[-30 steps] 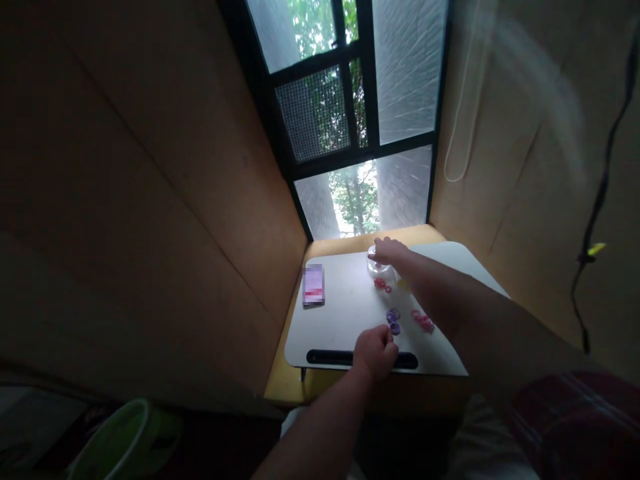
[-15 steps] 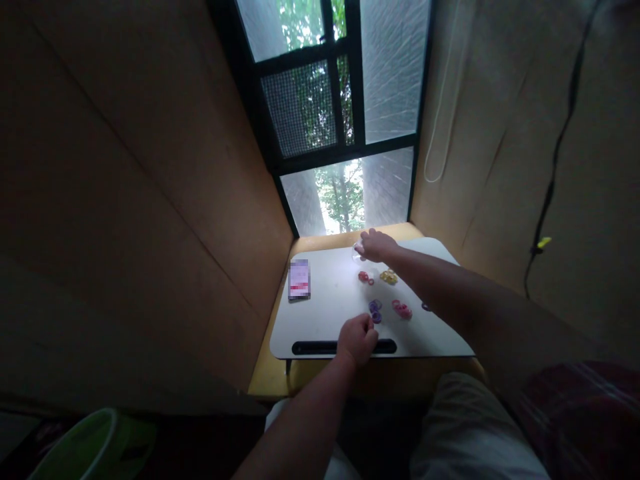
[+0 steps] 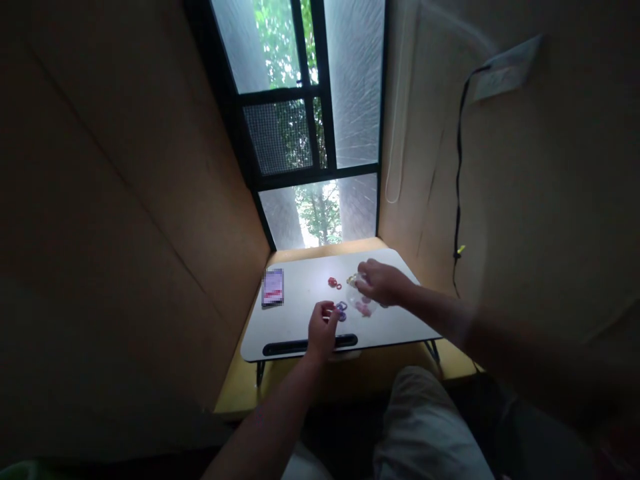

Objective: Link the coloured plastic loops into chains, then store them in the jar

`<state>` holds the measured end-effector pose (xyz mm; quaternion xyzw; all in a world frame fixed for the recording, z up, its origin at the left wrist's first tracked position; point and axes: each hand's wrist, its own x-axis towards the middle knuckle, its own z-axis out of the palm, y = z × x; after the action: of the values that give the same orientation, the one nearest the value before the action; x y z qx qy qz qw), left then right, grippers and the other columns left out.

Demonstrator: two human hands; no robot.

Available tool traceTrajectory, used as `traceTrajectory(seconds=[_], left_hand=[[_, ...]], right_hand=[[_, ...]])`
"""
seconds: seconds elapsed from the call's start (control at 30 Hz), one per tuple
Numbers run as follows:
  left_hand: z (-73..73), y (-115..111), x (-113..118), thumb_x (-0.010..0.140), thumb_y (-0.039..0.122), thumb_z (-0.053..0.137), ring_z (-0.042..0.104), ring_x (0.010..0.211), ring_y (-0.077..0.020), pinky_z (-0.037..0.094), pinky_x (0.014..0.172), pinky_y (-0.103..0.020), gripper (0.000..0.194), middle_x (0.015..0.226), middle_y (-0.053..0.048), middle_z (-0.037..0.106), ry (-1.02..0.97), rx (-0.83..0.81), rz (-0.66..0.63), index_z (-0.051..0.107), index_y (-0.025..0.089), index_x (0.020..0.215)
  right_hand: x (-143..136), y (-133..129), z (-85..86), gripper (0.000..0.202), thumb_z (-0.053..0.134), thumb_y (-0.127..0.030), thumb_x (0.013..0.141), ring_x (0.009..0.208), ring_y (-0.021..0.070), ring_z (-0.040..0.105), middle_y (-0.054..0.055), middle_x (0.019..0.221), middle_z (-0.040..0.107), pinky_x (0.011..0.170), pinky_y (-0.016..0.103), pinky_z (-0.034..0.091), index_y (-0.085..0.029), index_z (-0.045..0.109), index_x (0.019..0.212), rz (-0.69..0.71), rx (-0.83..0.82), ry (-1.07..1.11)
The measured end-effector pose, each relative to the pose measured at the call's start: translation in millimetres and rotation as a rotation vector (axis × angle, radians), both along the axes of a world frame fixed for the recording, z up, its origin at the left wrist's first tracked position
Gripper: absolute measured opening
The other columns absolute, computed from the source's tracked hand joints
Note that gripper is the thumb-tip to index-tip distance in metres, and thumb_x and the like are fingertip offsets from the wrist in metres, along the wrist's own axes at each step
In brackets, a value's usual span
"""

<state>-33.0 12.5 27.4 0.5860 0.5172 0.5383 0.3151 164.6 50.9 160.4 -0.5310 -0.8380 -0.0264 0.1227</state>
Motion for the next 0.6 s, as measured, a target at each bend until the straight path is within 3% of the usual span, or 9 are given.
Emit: traceTrajectory(seconds=[0.1, 0.2, 0.4, 0.6], left_hand=[[2.6, -25.8, 15.9, 0.085, 0.033, 0.060, 0.060, 0.111, -0.0252, 0.049, 0.091, -0.039, 0.044, 0.129, -0.013, 0.058, -0.154, 0.082, -0.142, 0.052, 0.020, 0.126], [-3.5, -56.5, 26.1, 0.079, 0.029, 0.071, 0.048, 0.132, -0.0304, 0.043, 0.105, -0.044, 0.067, 0.145, -0.015, 0.047, -0.069, 0.107, -0.234, 0.043, 0.022, 0.140], [-15.3, -95.2, 27.3, 0.071, 0.036, 0.083, 0.050, 0.131, -0.0337, 0.043, 0.108, -0.049, 0.088, 0.144, -0.017, 0.048, -0.167, -0.014, -0.227, 0.035, 0.024, 0.143], [-17.0, -101.3, 35.0, 0.076, 0.054, 0.077, 0.055, 0.127, -0.0319, 0.048, 0.103, -0.044, 0.085, 0.148, -0.017, 0.045, -0.622, 0.029, -0.205, 0.033, 0.027, 0.143]], right_hand=[[-3.7, -35.7, -13.6, 0.031, 0.047, -0.041, 0.093, 0.083, 0.0203, 0.061, 0.010, 0.102, 0.064, 0.069, 0.028, 0.037, -0.016, 0.060, 0.105, 0.038, -0.017, 0.018], [-8.4, -57.2, -28.2, 0.031, 0.047, -0.041, 0.092, 0.082, 0.0212, 0.062, 0.012, 0.102, 0.065, 0.070, 0.029, 0.038, -0.015, 0.061, 0.102, 0.010, -0.059, 0.028], [-24.7, -82.3, -42.8, 0.038, 0.045, -0.042, 0.093, 0.090, 0.0235, 0.063, 0.014, 0.105, 0.066, 0.073, 0.030, 0.041, -0.012, 0.062, 0.110, 0.001, -0.130, 0.080], [-47.5, -95.5, -29.5, 0.038, 0.041, -0.045, 0.096, 0.086, 0.0215, 0.064, 0.012, 0.096, 0.068, 0.071, 0.029, 0.041, -0.014, 0.064, 0.099, 0.009, -0.117, 0.127]])
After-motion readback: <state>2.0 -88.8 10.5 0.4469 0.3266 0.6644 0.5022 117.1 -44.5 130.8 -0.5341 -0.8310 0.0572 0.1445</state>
